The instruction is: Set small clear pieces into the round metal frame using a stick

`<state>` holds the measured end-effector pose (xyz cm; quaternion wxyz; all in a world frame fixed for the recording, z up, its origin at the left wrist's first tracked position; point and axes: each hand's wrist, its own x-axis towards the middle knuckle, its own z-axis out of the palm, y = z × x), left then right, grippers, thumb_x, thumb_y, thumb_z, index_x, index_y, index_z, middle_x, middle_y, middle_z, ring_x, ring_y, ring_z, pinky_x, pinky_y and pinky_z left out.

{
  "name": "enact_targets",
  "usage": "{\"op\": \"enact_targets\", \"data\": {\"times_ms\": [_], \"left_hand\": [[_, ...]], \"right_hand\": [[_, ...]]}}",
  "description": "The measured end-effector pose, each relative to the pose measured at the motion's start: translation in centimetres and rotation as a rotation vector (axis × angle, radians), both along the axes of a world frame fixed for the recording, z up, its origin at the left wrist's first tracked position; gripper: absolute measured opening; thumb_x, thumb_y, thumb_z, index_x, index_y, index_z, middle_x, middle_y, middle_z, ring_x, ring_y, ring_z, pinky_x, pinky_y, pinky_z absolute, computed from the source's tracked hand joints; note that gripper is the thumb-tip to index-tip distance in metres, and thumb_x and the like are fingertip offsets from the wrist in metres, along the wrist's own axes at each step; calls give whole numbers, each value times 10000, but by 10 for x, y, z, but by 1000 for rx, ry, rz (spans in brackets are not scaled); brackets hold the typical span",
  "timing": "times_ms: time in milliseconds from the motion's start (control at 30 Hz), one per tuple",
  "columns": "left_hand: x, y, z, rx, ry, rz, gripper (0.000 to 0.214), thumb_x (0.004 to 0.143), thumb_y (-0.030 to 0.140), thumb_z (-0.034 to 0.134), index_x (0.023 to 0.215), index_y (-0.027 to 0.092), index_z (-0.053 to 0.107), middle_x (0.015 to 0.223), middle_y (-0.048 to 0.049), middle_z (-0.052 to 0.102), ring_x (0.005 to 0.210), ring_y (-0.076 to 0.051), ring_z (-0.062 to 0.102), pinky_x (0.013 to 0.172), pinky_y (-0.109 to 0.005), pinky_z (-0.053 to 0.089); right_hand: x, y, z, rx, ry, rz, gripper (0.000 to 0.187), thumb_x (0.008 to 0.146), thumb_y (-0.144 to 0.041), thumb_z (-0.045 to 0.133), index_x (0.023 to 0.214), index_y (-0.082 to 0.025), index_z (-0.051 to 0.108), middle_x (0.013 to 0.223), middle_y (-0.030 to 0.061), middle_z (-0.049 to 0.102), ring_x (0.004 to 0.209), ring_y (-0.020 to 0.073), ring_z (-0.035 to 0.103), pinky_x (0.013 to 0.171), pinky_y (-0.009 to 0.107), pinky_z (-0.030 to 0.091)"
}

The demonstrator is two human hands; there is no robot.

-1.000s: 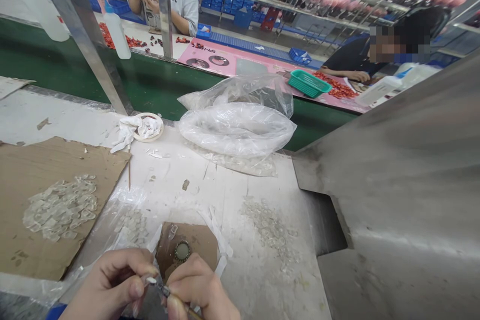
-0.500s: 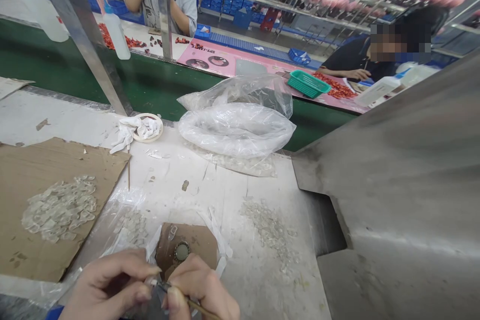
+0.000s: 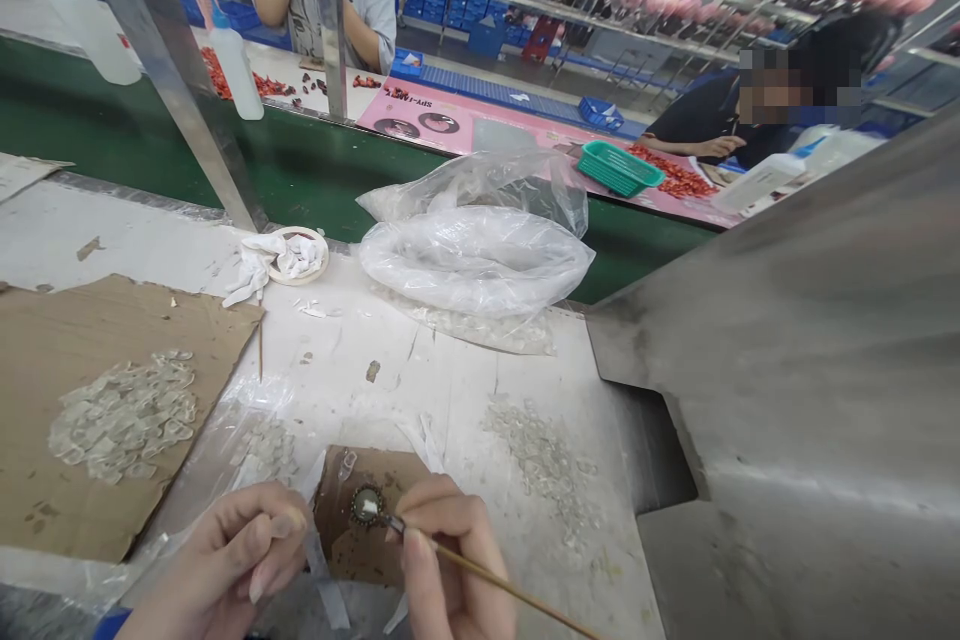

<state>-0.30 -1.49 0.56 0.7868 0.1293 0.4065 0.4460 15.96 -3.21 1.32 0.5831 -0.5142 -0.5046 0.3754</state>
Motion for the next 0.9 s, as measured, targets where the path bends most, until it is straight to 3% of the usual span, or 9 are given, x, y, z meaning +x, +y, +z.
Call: {"op": "enact_targets", "data": {"times_ms": [100,200,333,533,700,800,900], "left_hand": [[-1,4,-1,-82,-246,-91,329,636,457,934,569,170,787,455,80,393,440,-31,165,465,-188,152],[-3,5,1,-111,-373,-102,302,644,422,938,618,164,783,487,80,398,448,-36,142,467,-183,151],[-3,5,2,-131,-422,-122,283,658,397,937,631,163,781,489,80,384,462,-53,129,463,-176,160],[-3,5,3,-75,-345,-136,287,649,464,920,622,199,814,446,90,349,440,-46,131,454,-178,169],[-2,2,3,-22,-200,-117,329,632,533,905,587,223,807,412,84,375,425,-47,157,458,-201,146],[-1,-1,3,16,-114,-104,384,638,556,893,556,192,801,395,55,446,417,-45,261,478,-214,144],[2,-4,6,82,38,-53,441,601,618,882,496,203,776,348,34,491,423,-76,389,507,-220,245]], "right_hand": [[14,-1,-27,-20,-298,182,175,1013,-151,467,929,-256,578,796,18,574,690,176,558,587,263,457],[21,-6,-52,1,-493,352,210,967,-62,437,960,-251,529,825,22,595,709,175,614,621,259,509],[22,-9,-69,-12,-527,385,219,934,-47,440,917,-252,517,810,17,602,704,176,622,620,253,521],[21,-3,-75,-45,-517,380,210,936,-63,436,887,-258,497,794,3,592,694,169,607,623,249,512],[20,-1,-66,-57,-463,354,200,949,-90,479,853,-259,524,729,-20,575,622,154,577,563,231,475],[13,-4,-40,-8,-328,212,168,1001,-147,473,929,-276,553,804,0,600,705,166,588,598,243,483],[-6,-8,-6,106,-21,4,146,1029,-214,496,961,-261,616,762,6,602,619,159,523,520,251,427]]}}
